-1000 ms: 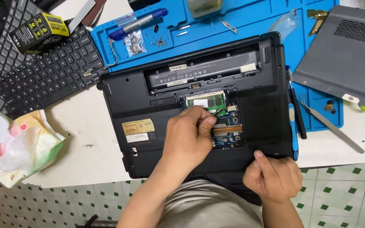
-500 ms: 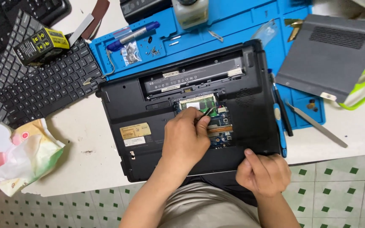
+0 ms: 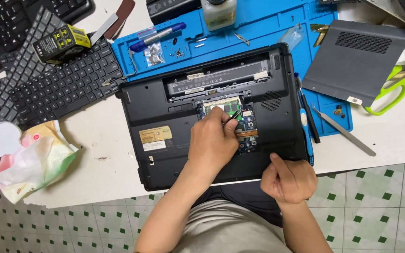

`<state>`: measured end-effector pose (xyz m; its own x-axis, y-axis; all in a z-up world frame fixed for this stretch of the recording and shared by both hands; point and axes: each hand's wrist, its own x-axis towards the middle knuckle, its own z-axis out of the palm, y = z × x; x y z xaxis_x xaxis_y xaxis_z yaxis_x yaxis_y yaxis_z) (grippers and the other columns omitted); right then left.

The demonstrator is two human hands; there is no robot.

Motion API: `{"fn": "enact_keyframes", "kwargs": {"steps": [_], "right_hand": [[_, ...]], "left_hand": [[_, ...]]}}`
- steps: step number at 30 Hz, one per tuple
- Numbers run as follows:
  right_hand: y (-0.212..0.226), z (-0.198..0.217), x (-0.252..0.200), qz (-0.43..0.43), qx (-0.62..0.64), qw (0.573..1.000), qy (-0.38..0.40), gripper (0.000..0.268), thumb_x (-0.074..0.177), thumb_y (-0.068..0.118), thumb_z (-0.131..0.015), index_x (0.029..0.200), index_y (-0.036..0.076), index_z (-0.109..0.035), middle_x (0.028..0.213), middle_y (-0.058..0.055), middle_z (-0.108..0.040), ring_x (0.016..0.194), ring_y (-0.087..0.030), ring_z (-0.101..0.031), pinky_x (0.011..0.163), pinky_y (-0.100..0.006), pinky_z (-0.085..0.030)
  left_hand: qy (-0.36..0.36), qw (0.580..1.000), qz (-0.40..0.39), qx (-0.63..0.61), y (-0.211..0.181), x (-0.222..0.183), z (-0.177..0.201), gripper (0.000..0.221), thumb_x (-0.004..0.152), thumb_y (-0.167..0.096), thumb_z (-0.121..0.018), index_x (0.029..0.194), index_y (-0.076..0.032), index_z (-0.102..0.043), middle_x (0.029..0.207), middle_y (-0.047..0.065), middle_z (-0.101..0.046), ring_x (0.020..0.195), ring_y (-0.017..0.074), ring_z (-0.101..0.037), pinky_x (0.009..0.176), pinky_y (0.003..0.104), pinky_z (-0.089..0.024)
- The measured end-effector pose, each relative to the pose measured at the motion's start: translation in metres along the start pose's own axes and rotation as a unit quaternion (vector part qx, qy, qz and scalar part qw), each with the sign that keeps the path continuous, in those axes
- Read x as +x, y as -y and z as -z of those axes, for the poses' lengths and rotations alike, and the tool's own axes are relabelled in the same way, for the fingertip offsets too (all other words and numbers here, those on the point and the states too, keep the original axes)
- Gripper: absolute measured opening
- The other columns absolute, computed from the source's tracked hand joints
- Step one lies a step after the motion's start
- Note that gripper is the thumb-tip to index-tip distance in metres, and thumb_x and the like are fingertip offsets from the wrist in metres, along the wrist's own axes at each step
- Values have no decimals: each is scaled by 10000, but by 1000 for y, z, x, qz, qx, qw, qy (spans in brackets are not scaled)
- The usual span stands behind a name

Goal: Technician disassembling a laptop, disconnecting internal ribbon cables and cleaning the motherboard area with a brush.

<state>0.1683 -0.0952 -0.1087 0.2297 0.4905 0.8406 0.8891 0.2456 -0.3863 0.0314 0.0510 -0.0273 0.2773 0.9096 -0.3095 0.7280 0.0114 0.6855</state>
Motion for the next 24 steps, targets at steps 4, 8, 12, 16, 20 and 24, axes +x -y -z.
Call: {"fn": "enact_keyframes", "kwargs": {"steps": [4,8,12,16,20,24], "right_hand": [[-2,2,-7,-8,5,1000,10,153,818,-87,-672,833,-46,-819,562,-89,-510,438,-184,-435,425,-319,-403],[-1,2,-6,-3,6,1000,4,145,811,-94,-681,839,-55,-817,557,-91,-503,442,-185,-428,422,-318,-397],[0,-2,-3,-8,5,1000,-12,140,817,-108,-691,814,-44,-816,557,-90,-505,449,-179,-419,434,-309,-389],[0,-3,-4,-13,-2,1000,-21,147,807,-128,-694,795,-48,-817,551,-94,-504,448,-179,-426,426,-305,-378],[1,-1,-3,-7,-4,1000,-10,151,798,-118,-687,812,-49,-820,559,-96,-515,444,-184,-427,423,-312,-381],[0,-1,0,-2,1,1000,-2,154,805,-126,-688,834,-54,-821,563,-98,-512,447,-185,-424,421,-310,-374]], "left_hand": [[-4,1000,1,2,0,0,-3,166,894,-195,-712,851,-49,-646,704,220,-665,742,531,-688,668,564,-545],[-8,1000,-3,11,0,-1,-8,167,883,-201,-718,857,-51,-650,697,208,-666,750,520,-701,683,561,-566],[-23,999,-21,17,-5,-2,-10,164,874,-175,-726,845,-35,-646,680,220,-656,726,527,-697,665,573,-568],[-23,999,-24,7,-5,-1,-9,155,884,-162,-716,833,-32,-648,672,216,-661,715,527,-700,656,560,-574],[1,1000,12,-3,-6,3,-9,177,889,-181,-716,820,-31,-651,671,223,-666,757,537,-704,719,577,-572],[16,999,30,-13,-11,4,-5,182,889,-186,-713,811,-33,-654,678,224,-678,771,532,-711,721,572,-571]]}}
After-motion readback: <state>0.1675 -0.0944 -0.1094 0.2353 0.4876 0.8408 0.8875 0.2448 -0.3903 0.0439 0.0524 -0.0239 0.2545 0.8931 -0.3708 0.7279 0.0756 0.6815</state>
